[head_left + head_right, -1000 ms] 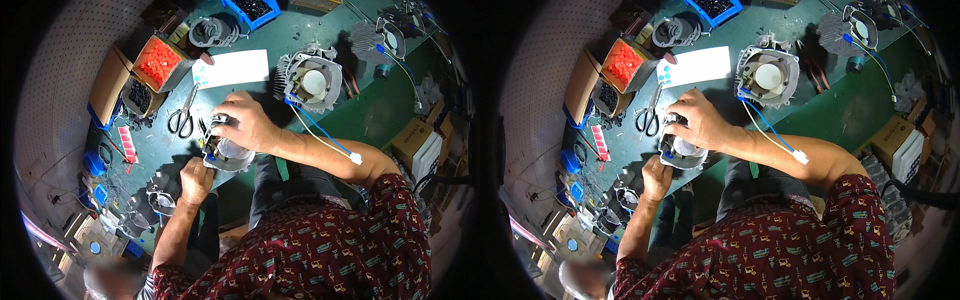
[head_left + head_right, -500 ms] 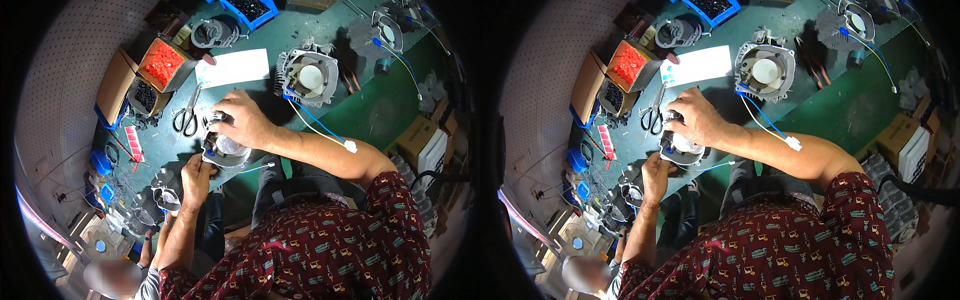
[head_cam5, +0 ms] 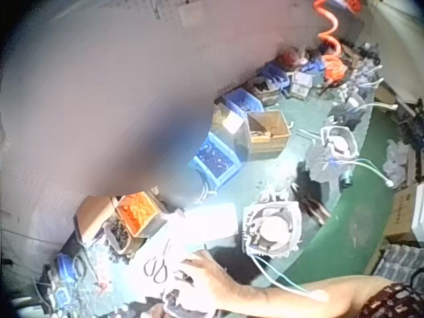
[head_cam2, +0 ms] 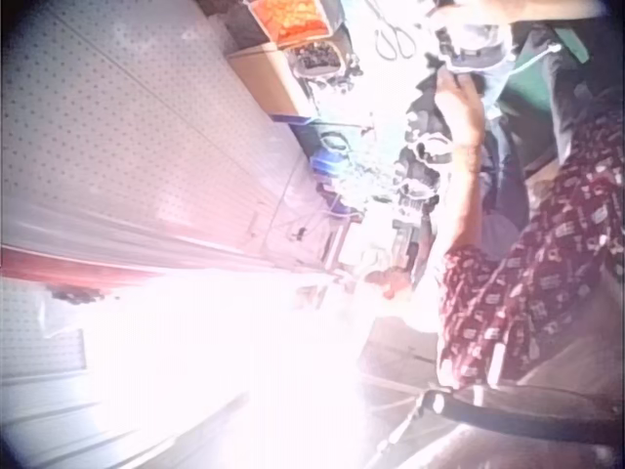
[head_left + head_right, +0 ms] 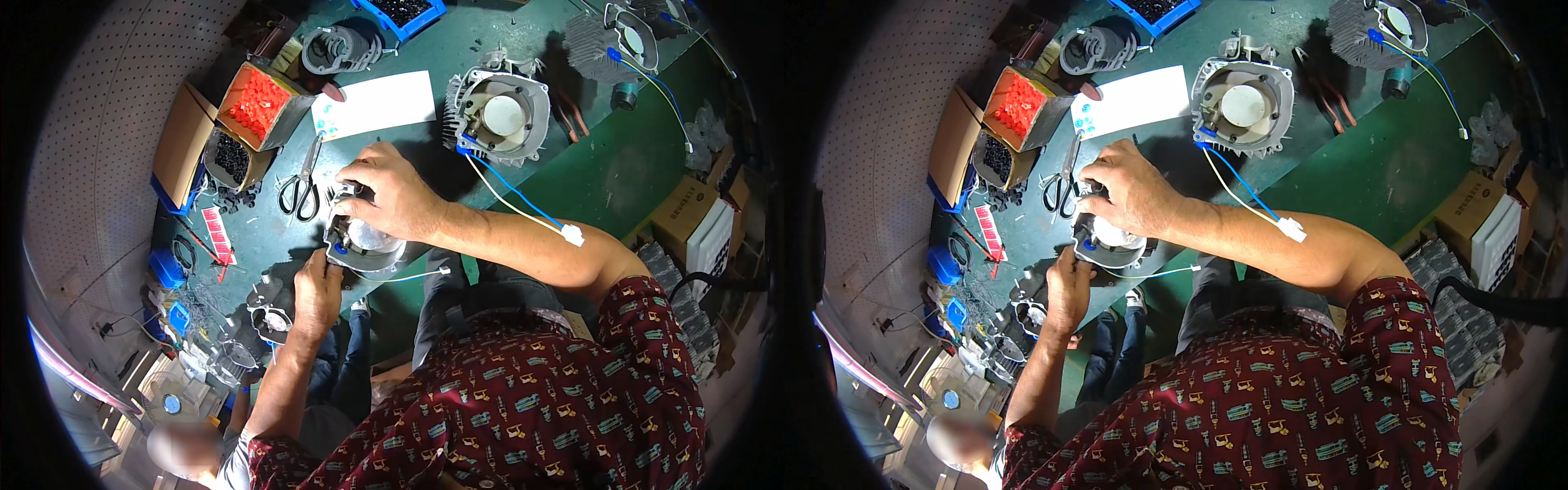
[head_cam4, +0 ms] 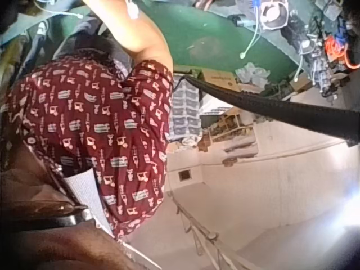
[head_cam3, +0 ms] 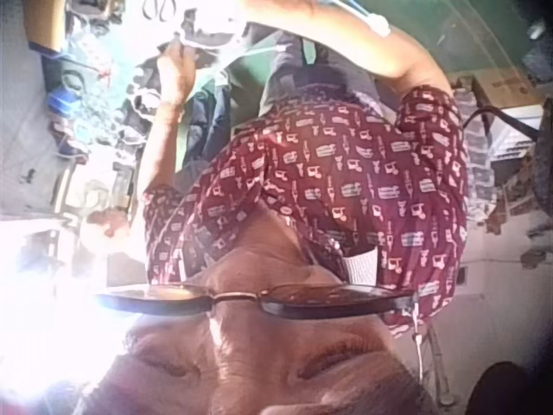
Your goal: The person assembles electronic components on a workbench, using pliers to strip and connect wires to circular metal housings. They repeatedly pick up components, manipulate wires, and place finished units on the table.
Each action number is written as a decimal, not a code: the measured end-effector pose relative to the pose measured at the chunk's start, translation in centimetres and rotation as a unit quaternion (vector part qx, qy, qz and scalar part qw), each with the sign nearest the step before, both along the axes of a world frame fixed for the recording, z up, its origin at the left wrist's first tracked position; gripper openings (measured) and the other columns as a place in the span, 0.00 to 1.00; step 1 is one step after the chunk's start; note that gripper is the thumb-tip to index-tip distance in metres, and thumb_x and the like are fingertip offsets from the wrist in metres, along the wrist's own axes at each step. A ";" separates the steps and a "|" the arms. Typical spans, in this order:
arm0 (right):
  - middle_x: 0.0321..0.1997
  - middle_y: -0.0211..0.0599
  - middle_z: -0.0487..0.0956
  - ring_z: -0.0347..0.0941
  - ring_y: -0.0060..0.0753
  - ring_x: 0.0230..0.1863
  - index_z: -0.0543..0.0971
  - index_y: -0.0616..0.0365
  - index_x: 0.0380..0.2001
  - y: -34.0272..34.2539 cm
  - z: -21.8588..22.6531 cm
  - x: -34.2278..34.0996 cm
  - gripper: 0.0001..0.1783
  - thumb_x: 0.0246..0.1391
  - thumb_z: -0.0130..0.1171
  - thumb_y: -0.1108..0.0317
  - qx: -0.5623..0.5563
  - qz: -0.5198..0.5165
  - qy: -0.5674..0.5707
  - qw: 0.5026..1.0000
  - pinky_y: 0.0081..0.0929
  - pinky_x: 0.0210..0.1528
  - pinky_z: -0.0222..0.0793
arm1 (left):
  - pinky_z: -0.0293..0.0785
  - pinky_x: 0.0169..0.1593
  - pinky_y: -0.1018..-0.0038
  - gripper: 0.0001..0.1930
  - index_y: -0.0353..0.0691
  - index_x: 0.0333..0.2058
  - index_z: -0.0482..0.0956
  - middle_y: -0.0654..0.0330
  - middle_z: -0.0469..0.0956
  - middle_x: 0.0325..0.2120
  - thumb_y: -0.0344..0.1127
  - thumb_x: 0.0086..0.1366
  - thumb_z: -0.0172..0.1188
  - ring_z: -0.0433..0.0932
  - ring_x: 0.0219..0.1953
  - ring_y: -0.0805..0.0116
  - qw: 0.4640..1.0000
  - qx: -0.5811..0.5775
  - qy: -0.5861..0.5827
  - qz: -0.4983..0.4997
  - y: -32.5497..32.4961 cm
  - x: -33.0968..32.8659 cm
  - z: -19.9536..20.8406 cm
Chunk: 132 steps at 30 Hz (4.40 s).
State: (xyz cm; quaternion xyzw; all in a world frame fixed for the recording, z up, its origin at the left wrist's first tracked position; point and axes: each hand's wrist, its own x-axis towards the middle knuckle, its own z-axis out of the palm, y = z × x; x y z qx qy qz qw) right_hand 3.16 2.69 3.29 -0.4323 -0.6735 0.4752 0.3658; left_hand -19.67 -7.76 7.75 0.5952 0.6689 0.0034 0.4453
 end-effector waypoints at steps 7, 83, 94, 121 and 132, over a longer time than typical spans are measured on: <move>0.49 0.46 0.78 0.69 0.53 0.58 0.83 0.61 0.44 0.2 0.1 -0.2 0.21 0.48 0.75 0.64 -0.008 -0.002 0.013 1.000 0.47 0.62 0.68 | 0.80 0.33 0.72 0.11 0.28 0.45 0.74 0.57 0.81 0.30 0.33 0.79 0.49 0.81 0.28 0.72 0.987 -0.020 -0.089 0.129 -1.4 0.9 -1.2; 0.55 0.55 0.82 0.78 0.47 0.58 0.79 0.71 0.52 1.5 2.1 -0.3 0.30 0.49 0.74 0.62 0.007 0.058 -0.020 0.998 0.37 0.64 0.70 | 0.83 0.48 0.66 0.13 0.32 0.51 0.78 0.59 0.82 0.41 0.34 0.74 0.57 0.82 0.41 0.67 0.837 0.049 -0.316 0.444 -7.3 4.1 -1.5; 0.49 0.50 0.83 0.79 0.46 0.52 0.83 0.65 0.47 -6.1 12.5 -3.7 0.16 0.54 0.67 0.74 0.199 0.130 -0.001 0.971 0.36 0.57 0.75 | 0.75 0.59 0.61 0.20 0.35 0.56 0.76 0.48 0.80 0.51 0.25 0.65 0.62 0.79 0.54 0.49 0.825 0.391 0.258 0.315 -22.3 -11.6 -1.5; 0.27 0.53 0.80 0.79 0.56 0.28 0.79 0.65 0.32 -29.6 -1.3 -28.7 0.14 0.65 0.51 0.66 -0.025 0.267 -0.044 0.962 0.47 0.33 0.75 | 0.73 0.30 0.79 0.08 0.35 0.42 0.80 0.65 0.81 0.29 0.33 0.71 0.64 0.75 0.26 0.78 0.759 0.072 -0.392 0.515 -25.6 -21.4 -4.4; 0.32 0.62 0.83 0.82 0.66 0.39 0.82 0.65 0.33 -29.0 6.7 -29.3 0.15 0.64 0.51 0.65 -0.020 0.361 -0.334 0.870 0.59 0.44 0.78 | 0.72 0.32 0.78 0.07 0.35 0.42 0.83 0.65 0.82 0.30 0.32 0.71 0.62 0.77 0.30 0.77 0.783 0.090 -0.338 0.515 -20.0 -20.7 -7.9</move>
